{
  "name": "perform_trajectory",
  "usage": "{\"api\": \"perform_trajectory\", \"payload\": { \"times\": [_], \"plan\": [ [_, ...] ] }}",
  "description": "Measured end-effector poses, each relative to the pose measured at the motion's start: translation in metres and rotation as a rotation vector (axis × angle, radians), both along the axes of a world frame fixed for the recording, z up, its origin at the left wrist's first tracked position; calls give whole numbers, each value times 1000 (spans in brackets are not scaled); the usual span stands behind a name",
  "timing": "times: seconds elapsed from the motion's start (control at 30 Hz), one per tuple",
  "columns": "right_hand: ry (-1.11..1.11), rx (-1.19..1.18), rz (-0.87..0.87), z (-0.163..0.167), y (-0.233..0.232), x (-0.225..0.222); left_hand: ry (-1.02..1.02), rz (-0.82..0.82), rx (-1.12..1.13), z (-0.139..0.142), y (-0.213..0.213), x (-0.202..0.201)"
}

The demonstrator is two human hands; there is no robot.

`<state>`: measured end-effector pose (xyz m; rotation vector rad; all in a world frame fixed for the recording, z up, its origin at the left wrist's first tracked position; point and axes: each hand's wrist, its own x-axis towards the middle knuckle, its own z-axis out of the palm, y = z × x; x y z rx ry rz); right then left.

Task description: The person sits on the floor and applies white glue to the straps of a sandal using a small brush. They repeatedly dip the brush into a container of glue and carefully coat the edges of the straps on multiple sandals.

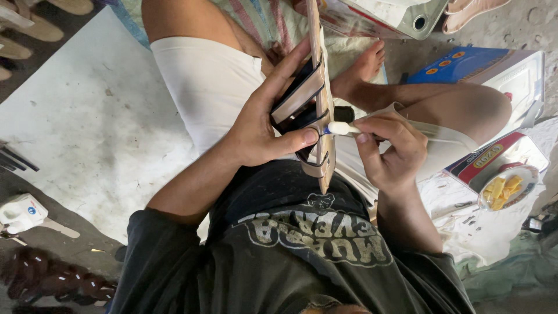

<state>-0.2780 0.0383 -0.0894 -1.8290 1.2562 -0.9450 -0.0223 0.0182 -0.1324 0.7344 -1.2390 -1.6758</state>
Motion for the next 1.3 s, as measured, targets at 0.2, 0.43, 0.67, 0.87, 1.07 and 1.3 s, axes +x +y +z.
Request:
{"api": "perform_trajectory", "payload": {
  "times": [0.2, 0.43, 0.67, 0.87, 1.07, 1.3],
  "plan": [
    [-70, -35, 62, -4, -1, 3, 51, 11, 66, -1, -2, 1],
    [-100, -34, 124, -6, -1, -1, 60, 15, 88, -6, -1, 1],
    [-57, -46, 173, -4, -5, -9, 75, 11, 81, -12, 0, 0],
    [-49, -95, 215, -5, -6, -12, 70, 62, 92, -15, -3, 0],
    [11, -44, 199, -4, -2, -15, 114, 3, 129, -15, -2, -2],
    [-29, 66, -145, -50, -9, -14, 526, -271, 490, -20, 5, -21]
  ]
}}
